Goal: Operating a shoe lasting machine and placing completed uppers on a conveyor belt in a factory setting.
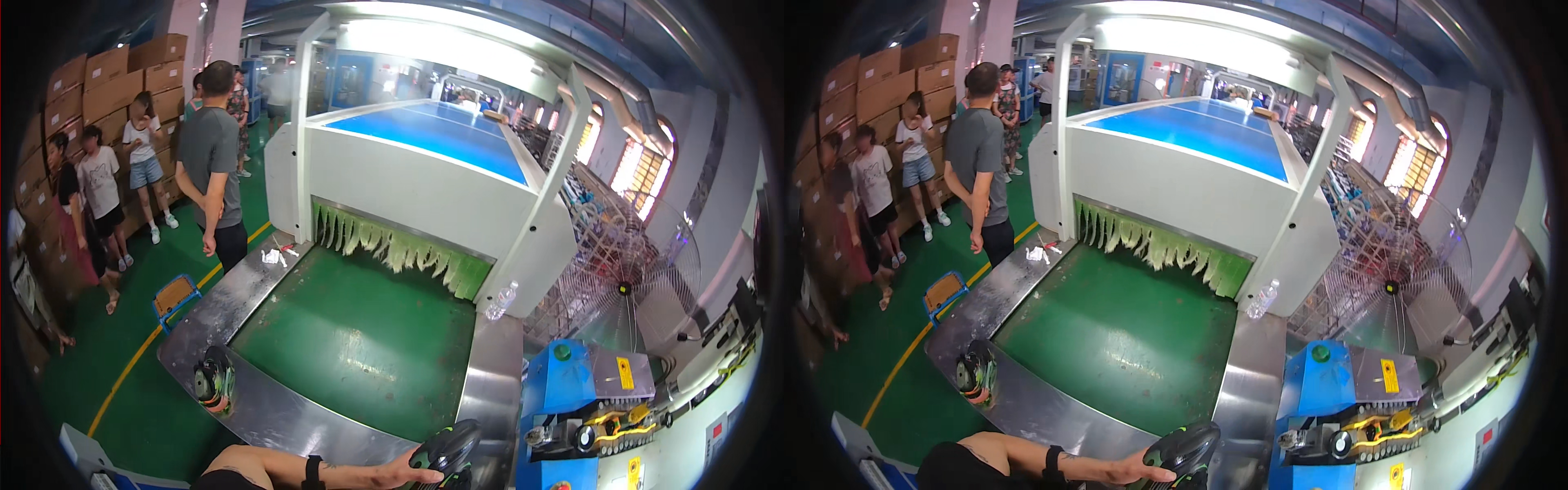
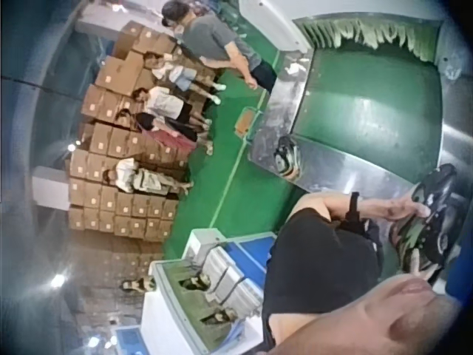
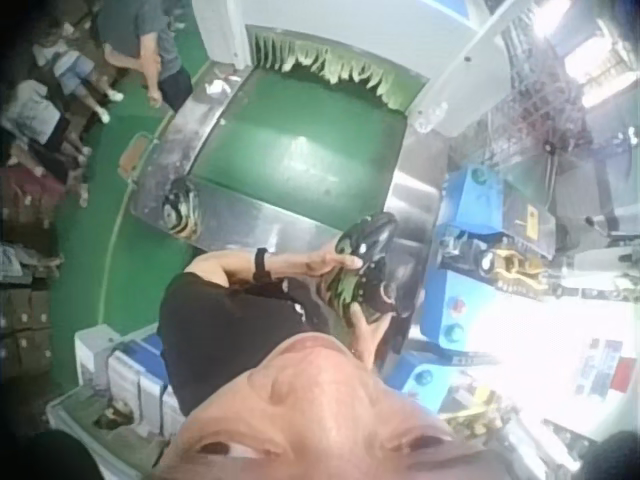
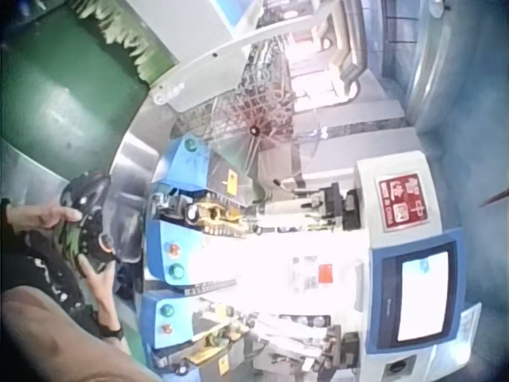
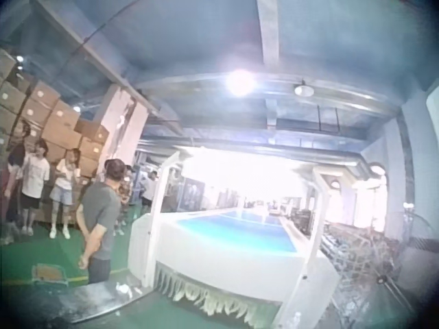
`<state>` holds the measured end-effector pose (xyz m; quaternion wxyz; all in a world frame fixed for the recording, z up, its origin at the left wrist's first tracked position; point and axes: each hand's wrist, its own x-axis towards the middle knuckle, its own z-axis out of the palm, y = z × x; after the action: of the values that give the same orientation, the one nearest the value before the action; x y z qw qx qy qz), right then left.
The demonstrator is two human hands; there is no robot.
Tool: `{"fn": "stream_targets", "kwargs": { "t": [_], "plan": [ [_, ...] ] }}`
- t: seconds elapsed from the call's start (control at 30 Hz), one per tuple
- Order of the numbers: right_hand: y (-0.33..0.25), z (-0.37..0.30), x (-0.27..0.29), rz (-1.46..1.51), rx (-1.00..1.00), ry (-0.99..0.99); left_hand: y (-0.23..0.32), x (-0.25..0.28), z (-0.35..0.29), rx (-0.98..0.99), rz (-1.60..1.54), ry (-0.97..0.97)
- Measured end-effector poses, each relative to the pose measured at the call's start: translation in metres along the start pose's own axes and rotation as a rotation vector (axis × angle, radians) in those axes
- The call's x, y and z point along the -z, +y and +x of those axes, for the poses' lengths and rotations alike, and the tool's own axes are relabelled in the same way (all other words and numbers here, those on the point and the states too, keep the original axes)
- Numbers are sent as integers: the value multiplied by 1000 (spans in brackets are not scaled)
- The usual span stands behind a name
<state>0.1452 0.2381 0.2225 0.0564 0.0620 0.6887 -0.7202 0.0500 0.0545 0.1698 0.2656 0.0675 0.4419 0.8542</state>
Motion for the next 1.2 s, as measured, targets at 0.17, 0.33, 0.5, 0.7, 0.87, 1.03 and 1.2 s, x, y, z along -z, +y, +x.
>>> {"fn": "stream_targets", "kwargs": {
  "t": [0.17,0.33,0.5,0.7,0.87,1.03,1.2],
  "plan": [
    [8,-6,9,-27,-106,171,4,-16,5,-19,10,-12],
    [23,-26,30,-88,-105,256,-3,-35,7,18,-107,-53],
    [26,-43,42,-116,-102,247,-17,-48,5,23,-70,-135],
    [13,-44,42,-143,-77,229,-21,-54,4,-18,-79,-115],
    [6,-35,39,-146,-112,233,-17,-51,6,-59,-102,-145],
    [12,-26,40,-84,-70,160,-14,-44,8,-47,-135,-108],
    [24,-22,44,-53,-45,140,-11,-41,11,-39,-83,-90]
  ]
}}
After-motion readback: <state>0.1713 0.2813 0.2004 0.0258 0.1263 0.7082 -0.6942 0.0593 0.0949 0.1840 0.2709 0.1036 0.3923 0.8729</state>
